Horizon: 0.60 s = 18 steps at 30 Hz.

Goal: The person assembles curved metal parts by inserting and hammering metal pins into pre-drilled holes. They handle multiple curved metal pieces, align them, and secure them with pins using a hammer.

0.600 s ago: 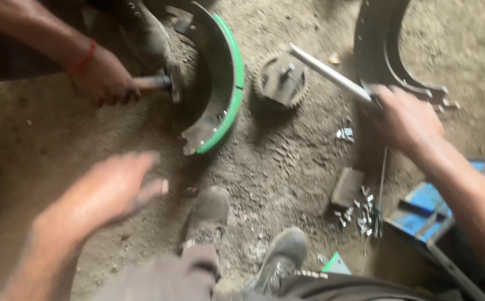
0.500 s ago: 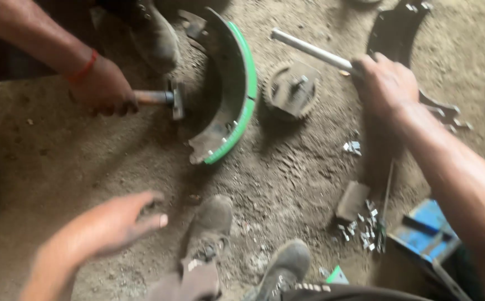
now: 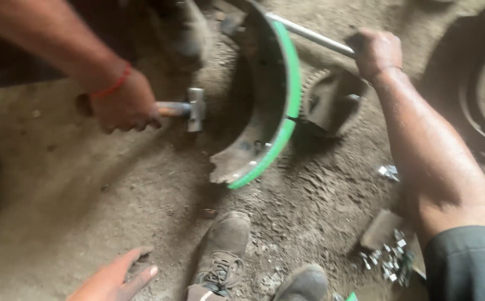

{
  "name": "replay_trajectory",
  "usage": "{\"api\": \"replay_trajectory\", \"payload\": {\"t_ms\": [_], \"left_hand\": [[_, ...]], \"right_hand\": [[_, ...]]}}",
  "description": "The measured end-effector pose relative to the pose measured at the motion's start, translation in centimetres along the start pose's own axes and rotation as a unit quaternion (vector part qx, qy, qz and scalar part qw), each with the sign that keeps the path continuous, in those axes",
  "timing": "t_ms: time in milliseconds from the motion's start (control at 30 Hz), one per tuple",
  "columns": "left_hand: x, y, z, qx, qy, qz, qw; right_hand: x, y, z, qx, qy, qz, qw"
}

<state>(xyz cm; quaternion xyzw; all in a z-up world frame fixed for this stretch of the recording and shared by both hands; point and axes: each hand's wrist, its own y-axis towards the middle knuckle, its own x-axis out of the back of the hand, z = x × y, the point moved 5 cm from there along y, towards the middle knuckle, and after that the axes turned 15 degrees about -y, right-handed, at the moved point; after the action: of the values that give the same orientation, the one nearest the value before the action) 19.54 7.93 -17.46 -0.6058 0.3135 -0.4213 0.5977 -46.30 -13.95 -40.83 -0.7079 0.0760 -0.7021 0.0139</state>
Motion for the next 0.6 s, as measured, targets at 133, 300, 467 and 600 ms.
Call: {"api": "replay_trajectory", "payload": {"t_ms": [133,300,467,600], "left_hand": [[0.7,-0.9,-6.3,-0.092,0.057,-0.059,0.992],[0.6,-3.5,-14.7,-0.141,0.09,-0.071,0.983],[-0.3,-4.9,-20.4,-0.146,0.273,-0.018,0.951],[-1.2,-7.3,-26.6,-0.296,0.427,-0.03,0.854]], "right_hand": [[7.6,-4.3,-2.0,0.044,0.058,0.023,0.997],[10.9,-22.5,-9.5,0.047,0.065,0.114,0.99],[9.7,-42.1,-11.0,-0.176,0.081,0.132,0.972],[3.9,-50.6,-3.7,-0.398,0.165,0.161,0.888]]}}
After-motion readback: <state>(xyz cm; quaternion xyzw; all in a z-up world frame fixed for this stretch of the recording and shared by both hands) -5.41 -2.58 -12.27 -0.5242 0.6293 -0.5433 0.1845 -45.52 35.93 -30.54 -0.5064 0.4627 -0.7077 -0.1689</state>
